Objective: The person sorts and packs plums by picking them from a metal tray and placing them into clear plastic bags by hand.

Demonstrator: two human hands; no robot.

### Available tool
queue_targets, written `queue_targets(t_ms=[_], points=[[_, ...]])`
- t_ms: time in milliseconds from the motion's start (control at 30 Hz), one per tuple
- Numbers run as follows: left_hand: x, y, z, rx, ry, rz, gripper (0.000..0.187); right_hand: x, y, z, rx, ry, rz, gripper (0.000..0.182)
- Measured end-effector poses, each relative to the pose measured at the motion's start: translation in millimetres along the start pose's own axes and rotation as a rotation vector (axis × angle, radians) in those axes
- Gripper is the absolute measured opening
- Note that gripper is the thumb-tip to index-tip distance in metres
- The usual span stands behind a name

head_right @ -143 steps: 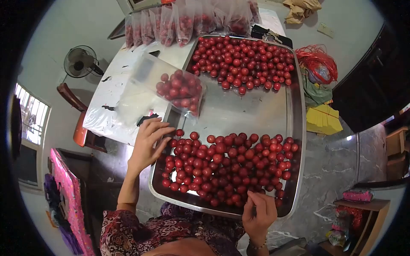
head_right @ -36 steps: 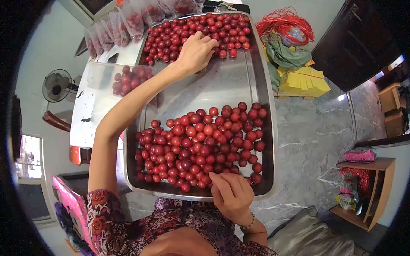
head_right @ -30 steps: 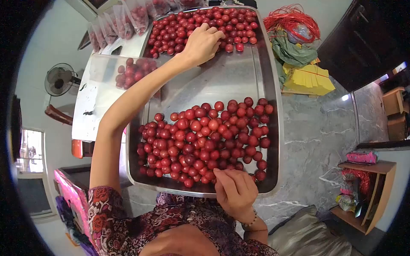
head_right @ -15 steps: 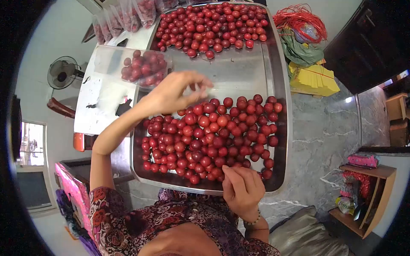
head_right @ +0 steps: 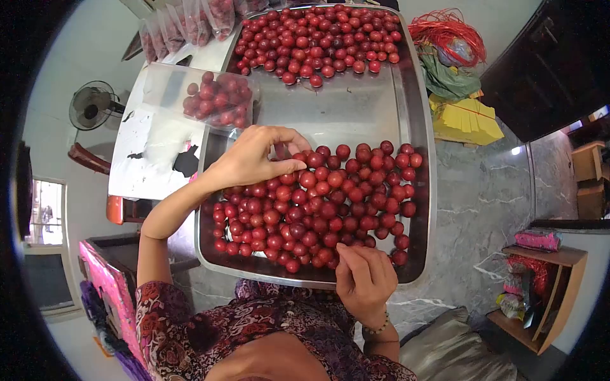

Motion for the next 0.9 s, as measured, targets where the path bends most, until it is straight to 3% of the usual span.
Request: queue_targets(t_ms=[100, 200, 233, 300, 333, 533, 733, 900], points=[[-0.1, 1.2, -5.0, 0.131, -0.009, 0.032, 0.024, 0.1, -0.4, 1.0, 0.001, -0.002, 0.002, 0.024], [-0.3, -9.6, 0.9, 0.529, -0.39, -0.126, 0.022, 0.0, -0.9, 1.0, 0.003, -0.002, -0.001, 0.025], [-0.1, -9.5, -0.9, 0.527, -0.39, -0.126, 0.022, -0.5, -0.8, 0.9, 0.002, -0.004, -0.005, 0.025], [1.8, -6.1, -7.6, 0.925, -0.509, -0.11, 0.023, 0.0, -0.9, 1.2, 0.001, -0.002, -0.006, 0.025], [2.8, -6.1, -12.7, 0.974, -0.549, -0.113, 0.026, 0.3, -1.1, 1.3, 0.002, 0.0, -0.009, 0.026], [1.3, -2.1, -23.8, 1.346, -0.61, -0.097, 0.027, -1.2, -1.0, 0.6, -0.009, -0.006, -0.007, 0.026], [-0.3, 0.7, -38.4, 1.635, -0.538, -0.138, 0.022, -0.4, -1.3, 0.9, 0.0, -0.005, -0.005, 0.024], [-2.5, -3.4, -31.6, 1.669, -0.545, -0.125, 0.025, 0.4, -0.7, 1.6, -0.003, -0.008, -0.004, 0.023]])
Point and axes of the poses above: each hand's wrist, its own x-axis away from the middle knuckle, its own y-axis out of the palm, z = x × y, the point moved 2 cm from there along -x, towards the middle knuckle, and after that the axes turned 11 degrees about z, right-handed, at the moved point
